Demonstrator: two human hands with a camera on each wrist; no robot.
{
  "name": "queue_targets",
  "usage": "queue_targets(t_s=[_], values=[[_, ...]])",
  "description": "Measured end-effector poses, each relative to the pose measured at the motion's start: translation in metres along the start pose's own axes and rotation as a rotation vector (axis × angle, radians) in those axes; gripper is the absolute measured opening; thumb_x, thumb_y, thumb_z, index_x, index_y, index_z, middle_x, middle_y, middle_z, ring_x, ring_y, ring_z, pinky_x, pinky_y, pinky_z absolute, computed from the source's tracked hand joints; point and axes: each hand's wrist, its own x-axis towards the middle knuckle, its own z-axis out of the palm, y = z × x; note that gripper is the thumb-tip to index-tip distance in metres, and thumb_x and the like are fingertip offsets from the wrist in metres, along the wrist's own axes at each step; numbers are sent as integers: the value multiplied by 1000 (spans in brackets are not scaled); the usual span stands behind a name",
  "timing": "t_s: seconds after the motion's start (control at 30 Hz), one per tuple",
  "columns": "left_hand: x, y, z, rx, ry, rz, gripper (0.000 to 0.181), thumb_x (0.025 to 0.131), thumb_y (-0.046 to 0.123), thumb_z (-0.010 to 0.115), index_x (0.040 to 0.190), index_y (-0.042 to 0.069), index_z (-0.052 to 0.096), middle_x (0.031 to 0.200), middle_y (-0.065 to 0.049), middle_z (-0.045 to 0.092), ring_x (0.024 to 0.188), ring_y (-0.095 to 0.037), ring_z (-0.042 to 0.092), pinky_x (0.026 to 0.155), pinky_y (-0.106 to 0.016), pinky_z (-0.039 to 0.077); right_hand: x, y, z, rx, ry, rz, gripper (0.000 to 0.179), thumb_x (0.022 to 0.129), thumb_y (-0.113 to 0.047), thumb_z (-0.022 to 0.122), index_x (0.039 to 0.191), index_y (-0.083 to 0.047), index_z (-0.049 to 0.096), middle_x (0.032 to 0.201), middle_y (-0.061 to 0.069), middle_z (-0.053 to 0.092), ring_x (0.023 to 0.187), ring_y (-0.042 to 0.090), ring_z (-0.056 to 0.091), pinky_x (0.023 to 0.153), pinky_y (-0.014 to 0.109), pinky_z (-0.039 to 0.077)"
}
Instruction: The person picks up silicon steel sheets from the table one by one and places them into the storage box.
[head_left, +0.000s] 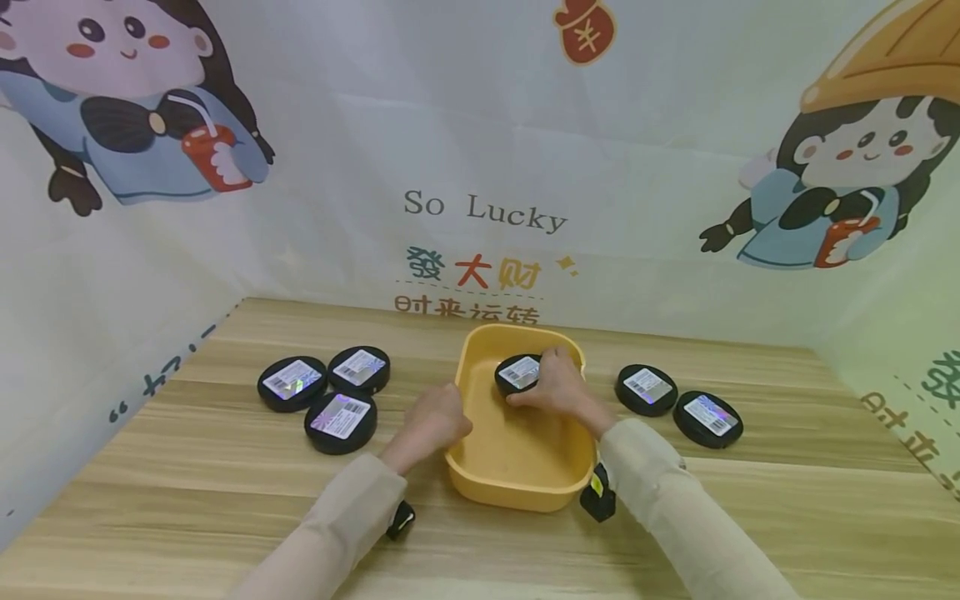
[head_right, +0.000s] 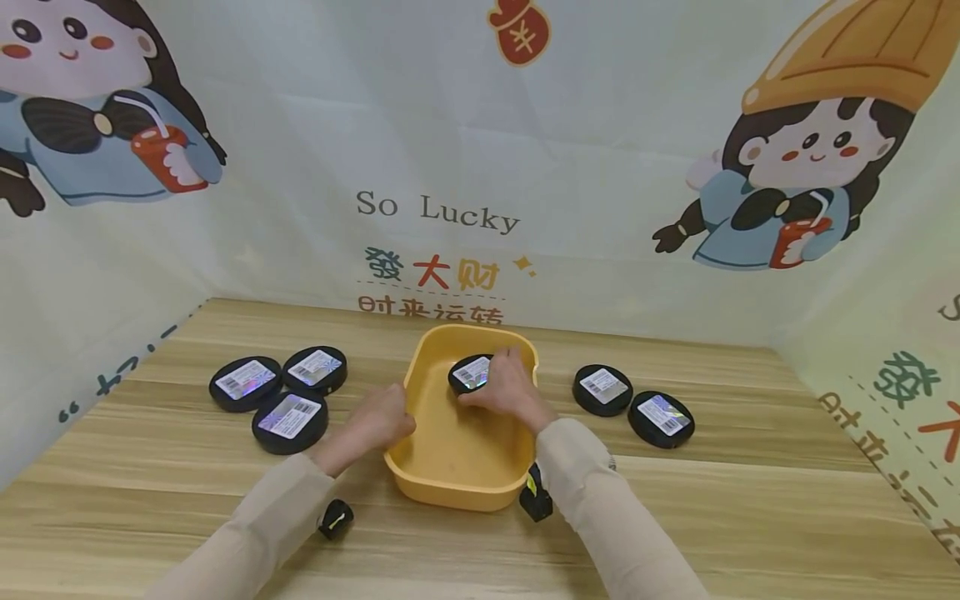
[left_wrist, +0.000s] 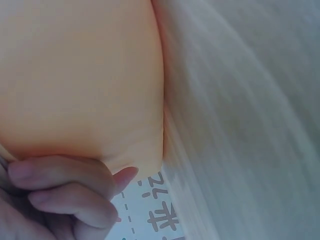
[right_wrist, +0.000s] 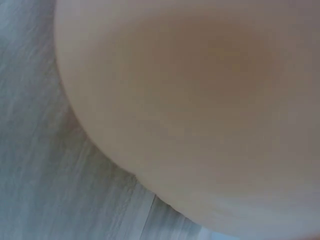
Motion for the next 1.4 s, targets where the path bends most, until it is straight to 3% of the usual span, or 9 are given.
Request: queue_targets(t_s=[0.7, 1.07, 1.4], values=[[1, 2, 2, 36, 6, -2, 9, 71, 7, 62, 70, 4, 54, 66, -9, 51, 60, -20, 50, 47, -28, 38, -1, 2, 8, -79, -59, -27, 68, 63, -35, 78, 100, 13, 46, 87, 17, 47, 77, 24, 46, 73, 37, 43], [0, 2, 2, 29, 3, -3, 10, 71, 6, 61, 68, 4, 52, 64, -8, 51, 58, -20, 50, 45, -27, 38, -4, 1, 10, -51, -55, 0, 67, 62, -18, 79, 109, 12, 43, 97, 24, 46, 83, 32, 52, 76, 40, 46], [0, 3, 4, -1, 4, -19, 8, 70, 3, 61, 73, 1, 53, 66, -9, 50, 57, -19, 50, 45, -25, 38, -8, -2, 11, -44, -59, 30, 65, 68, -18, 76, 112, 13, 39, 102, 27, 43, 85, 32, 54, 76, 40, 47]])
